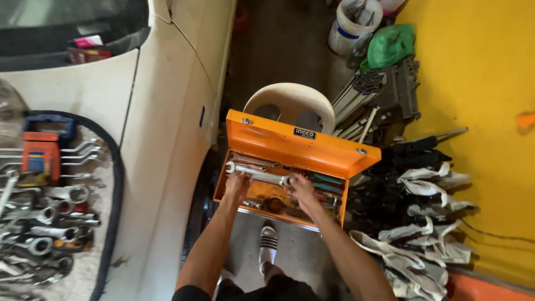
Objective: The person repeatedly picks up wrenches and other hand tools from a mat on a car hood and places them into an open orange toolbox. The person continues transferring tools one by one until the toolbox is filled.
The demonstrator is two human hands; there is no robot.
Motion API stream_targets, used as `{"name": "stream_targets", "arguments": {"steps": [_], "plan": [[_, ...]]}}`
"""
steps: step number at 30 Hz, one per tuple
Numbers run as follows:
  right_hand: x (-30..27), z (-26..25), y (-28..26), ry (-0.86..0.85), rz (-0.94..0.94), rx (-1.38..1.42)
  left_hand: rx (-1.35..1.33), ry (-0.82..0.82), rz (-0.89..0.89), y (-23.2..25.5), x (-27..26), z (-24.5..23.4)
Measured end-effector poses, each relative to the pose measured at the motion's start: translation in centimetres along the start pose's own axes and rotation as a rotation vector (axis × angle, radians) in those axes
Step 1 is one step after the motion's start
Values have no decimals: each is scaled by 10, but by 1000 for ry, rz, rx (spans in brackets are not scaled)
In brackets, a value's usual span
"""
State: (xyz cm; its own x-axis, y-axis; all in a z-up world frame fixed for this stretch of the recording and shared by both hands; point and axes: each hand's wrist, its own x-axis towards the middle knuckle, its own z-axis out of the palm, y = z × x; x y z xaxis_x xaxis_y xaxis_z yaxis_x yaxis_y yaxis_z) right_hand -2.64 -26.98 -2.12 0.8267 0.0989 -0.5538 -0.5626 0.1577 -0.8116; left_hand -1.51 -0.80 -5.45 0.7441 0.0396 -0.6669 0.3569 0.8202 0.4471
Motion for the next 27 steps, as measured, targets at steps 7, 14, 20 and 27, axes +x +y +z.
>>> {"name": "stream_targets", "arguments": {"steps": [7,14,20,27], "plan": [[48,-11,53,79,123,106,38,56,-15,-33,45,-24],[95,-6,82,33,91,56,6,48,10,-45,89,-47],[114,3,97,57,55,-91,-40,208,-59,-40,106,-52],[120,5,97,188,139,-509,138,223,-53,-41,103,-51]]}}
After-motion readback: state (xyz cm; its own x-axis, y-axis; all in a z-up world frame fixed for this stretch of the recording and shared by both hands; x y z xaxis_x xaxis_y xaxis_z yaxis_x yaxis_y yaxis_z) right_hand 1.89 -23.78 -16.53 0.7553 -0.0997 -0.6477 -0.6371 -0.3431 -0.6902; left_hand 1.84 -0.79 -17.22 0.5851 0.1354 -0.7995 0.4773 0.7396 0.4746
